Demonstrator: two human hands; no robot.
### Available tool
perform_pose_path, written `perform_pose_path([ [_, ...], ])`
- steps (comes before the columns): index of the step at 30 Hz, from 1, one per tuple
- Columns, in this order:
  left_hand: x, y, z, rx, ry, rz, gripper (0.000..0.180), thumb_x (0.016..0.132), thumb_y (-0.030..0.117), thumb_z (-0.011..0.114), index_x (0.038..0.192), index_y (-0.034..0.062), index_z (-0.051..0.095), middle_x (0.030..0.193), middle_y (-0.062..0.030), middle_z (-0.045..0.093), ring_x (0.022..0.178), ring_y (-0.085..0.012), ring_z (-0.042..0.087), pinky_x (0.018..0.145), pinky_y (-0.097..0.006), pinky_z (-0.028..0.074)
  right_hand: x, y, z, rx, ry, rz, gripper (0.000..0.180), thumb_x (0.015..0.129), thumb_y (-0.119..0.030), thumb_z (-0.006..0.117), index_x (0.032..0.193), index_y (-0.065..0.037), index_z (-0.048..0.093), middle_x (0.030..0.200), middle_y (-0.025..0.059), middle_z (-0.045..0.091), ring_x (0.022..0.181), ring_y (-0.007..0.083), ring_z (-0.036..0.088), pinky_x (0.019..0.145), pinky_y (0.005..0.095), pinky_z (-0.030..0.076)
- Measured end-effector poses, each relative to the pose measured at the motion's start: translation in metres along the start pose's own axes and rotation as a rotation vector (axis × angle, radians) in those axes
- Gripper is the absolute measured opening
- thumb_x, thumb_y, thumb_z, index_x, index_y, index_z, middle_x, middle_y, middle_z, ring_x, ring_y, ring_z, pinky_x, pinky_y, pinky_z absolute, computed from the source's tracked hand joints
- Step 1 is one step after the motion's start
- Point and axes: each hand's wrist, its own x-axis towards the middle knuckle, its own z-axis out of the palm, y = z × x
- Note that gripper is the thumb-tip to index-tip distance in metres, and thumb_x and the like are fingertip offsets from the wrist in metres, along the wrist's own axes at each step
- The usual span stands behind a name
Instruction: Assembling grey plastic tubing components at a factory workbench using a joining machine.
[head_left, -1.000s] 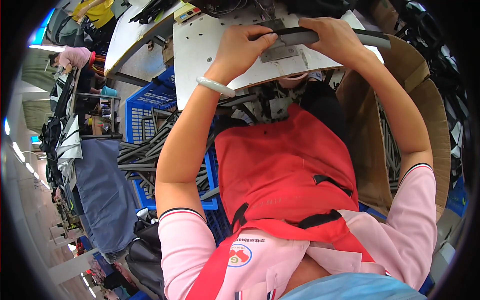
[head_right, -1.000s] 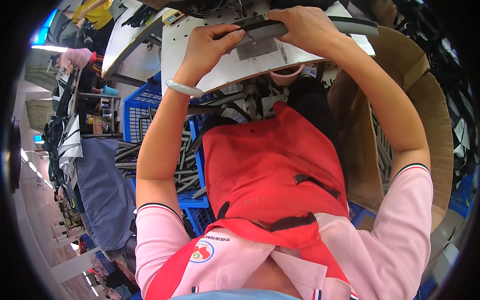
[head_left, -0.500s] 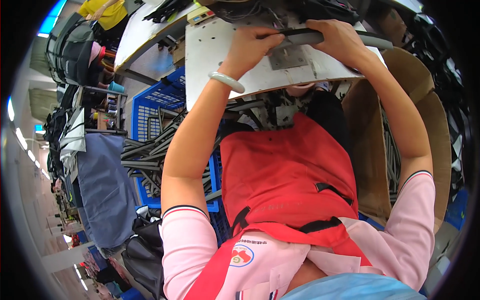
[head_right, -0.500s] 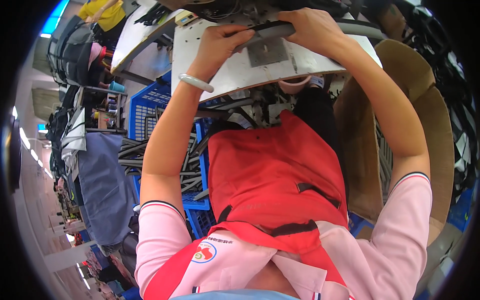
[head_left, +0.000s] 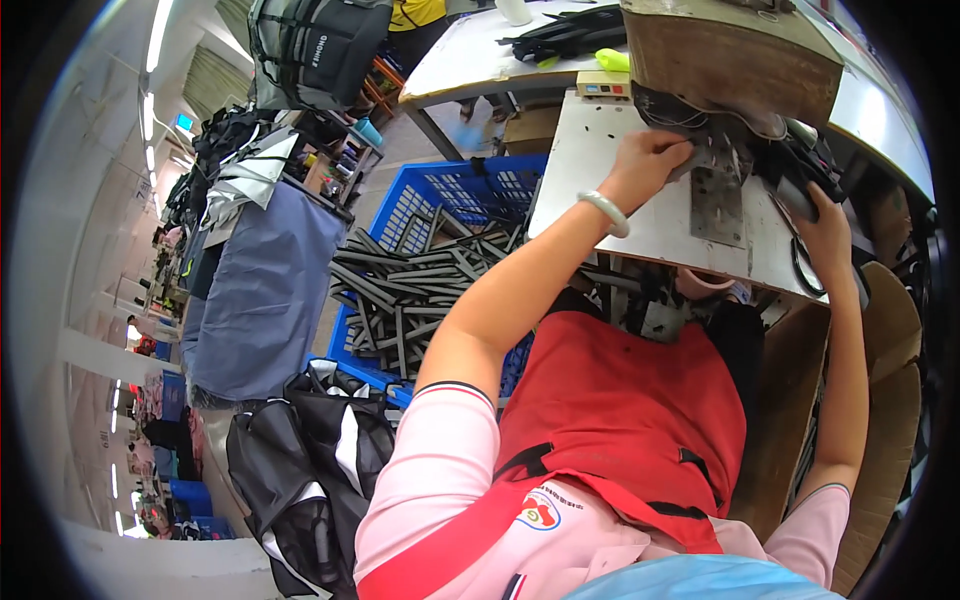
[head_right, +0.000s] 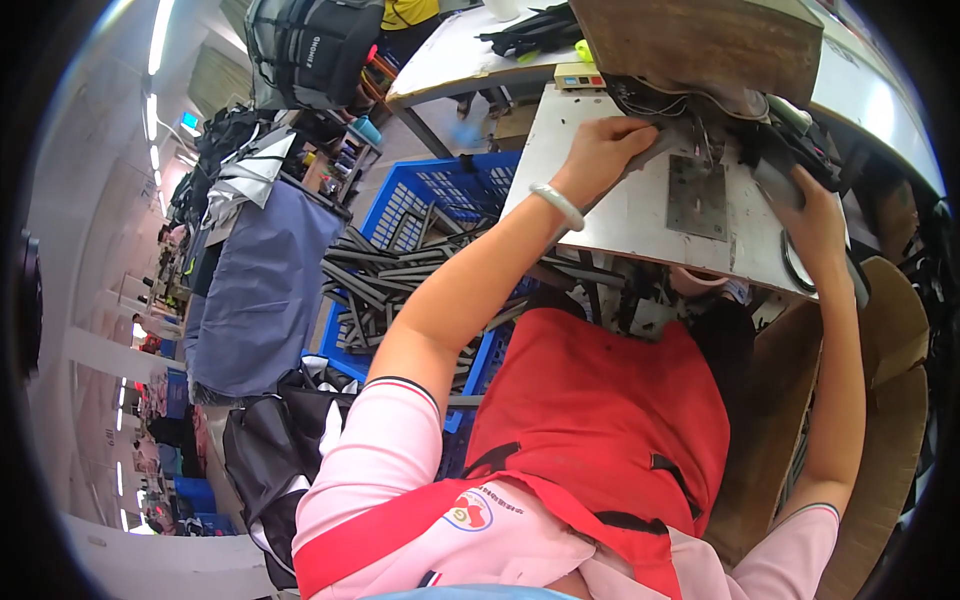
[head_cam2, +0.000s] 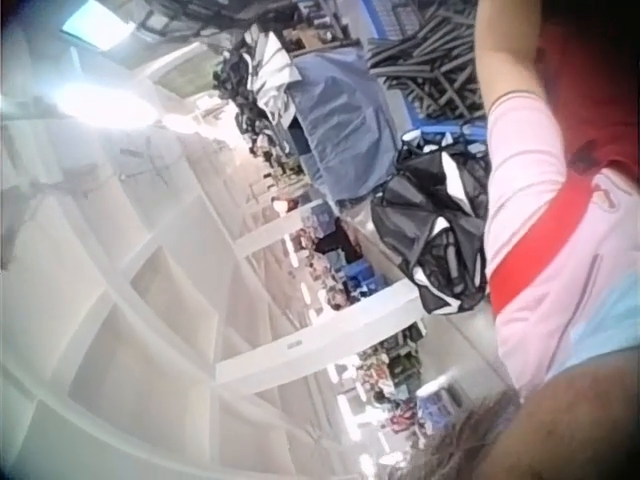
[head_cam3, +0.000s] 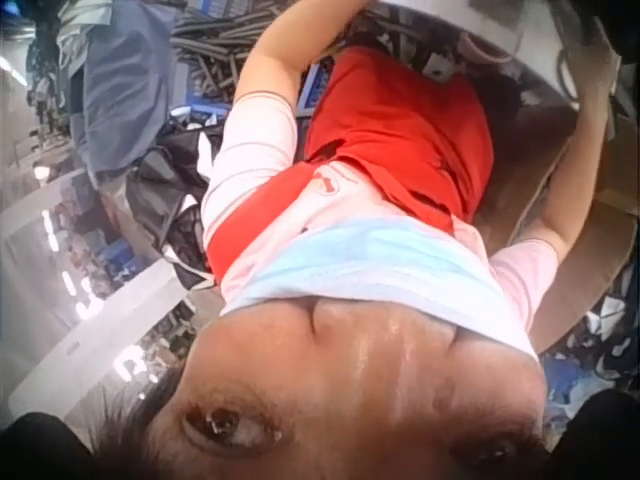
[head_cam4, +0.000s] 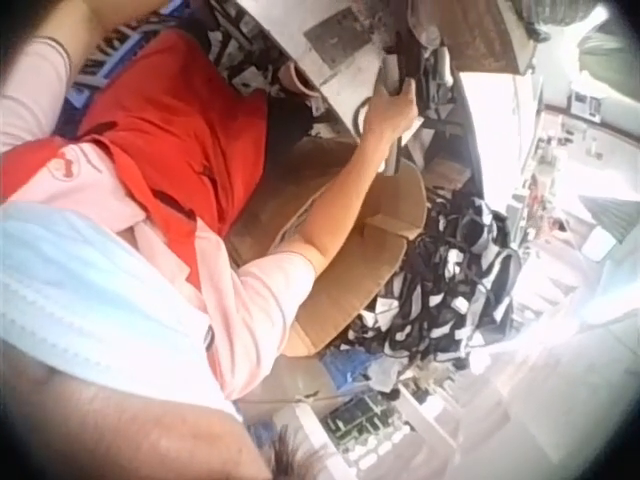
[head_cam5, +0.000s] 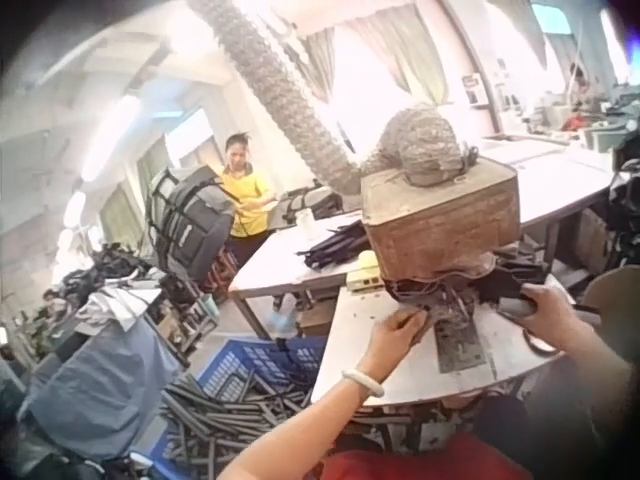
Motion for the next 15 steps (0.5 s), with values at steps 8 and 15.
perform_pose_path([
  [8,-0.046,0.019,0.046,0.245,-0.318,0.172,0.025,0.085,0.020,0.066,0.091,-0.0043,0.065,0.073,-0.0183,0.065,0.063,-0.0192,0.060,0.061,-0.034,0.048,-0.108,-0.124,0.056,-0.167,-0.184,-1.097,0.014,0.075,-0.014,0.056,0.083,-0.004,0.058,0.109,0.0149,0.060,0.107,0.0315,0.057,0.088,0.0424,0.048],
  [15,-0.075,-0.006,0.025,-0.027,-0.476,-0.012,0.032,0.093,0.028,0.060,0.095,-0.0034,0.067,0.082,-0.0082,0.070,0.071,-0.0144,0.062,0.067,-0.027,0.049,-0.083,-0.099,0.043,-0.216,-0.388,-0.736,0.017,0.069,-0.011,0.069,0.083,-0.007,0.061,0.083,0.0123,0.062,0.080,0.0316,0.060,0.074,0.0405,0.048],
])
